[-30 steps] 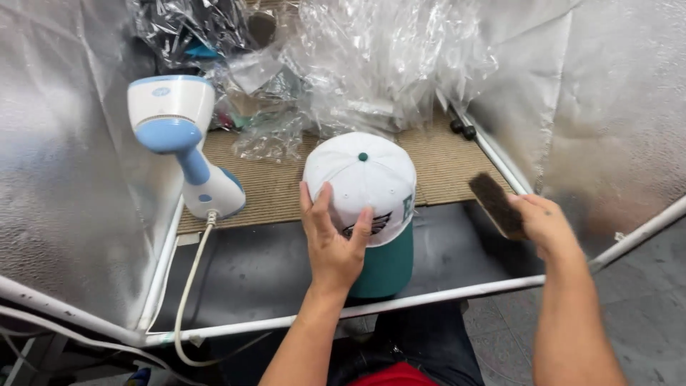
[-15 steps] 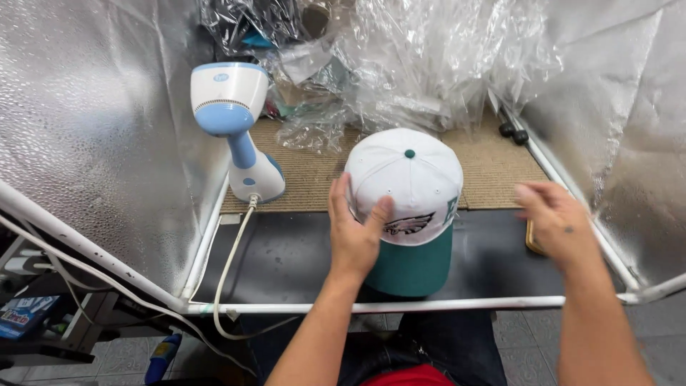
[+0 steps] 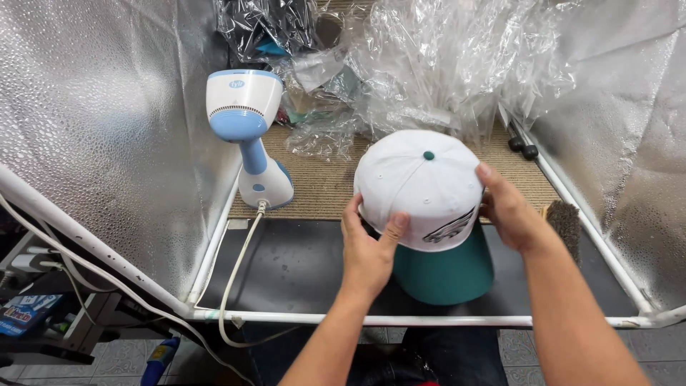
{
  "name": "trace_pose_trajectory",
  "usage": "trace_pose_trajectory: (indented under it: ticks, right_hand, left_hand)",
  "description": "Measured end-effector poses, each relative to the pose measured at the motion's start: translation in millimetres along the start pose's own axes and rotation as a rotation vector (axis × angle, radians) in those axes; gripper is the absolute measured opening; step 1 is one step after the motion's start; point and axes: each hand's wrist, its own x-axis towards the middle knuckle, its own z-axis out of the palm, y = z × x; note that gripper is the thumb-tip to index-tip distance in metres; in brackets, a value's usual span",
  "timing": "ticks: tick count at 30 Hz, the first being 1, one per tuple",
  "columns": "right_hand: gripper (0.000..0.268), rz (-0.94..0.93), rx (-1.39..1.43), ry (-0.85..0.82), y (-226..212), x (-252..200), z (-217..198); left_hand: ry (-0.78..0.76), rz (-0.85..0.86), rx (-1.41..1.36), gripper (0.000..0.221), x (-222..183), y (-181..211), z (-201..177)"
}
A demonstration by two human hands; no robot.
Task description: Brushing and steaming a baseball cap to clean and reshape it for processing.
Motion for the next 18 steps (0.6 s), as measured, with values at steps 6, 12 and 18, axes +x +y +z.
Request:
trace_pose_trajectory:
  ticks: [6, 12, 18]
  right_hand:
    - [0.047, 0.080, 0.161, -0.081, 2.6, 64.1, -28.8]
    - [0.042, 0.162, 0.101, -0.049, -4.3, 54.0, -17.9]
    - [0.046, 0.157, 0.158, -0.020, 11.7, 59.9, -22.7]
  left_hand:
    - [-0.038, 0.032, -0.005, 0.084, -34.7, -19.4, 21.9]
    - [0.447, 0.472, 0.389, 0.061, 44.8, -47.2, -40.6]
    - [0.742, 0.402, 0.390, 0.078, 205.3, -55.6, -128.5]
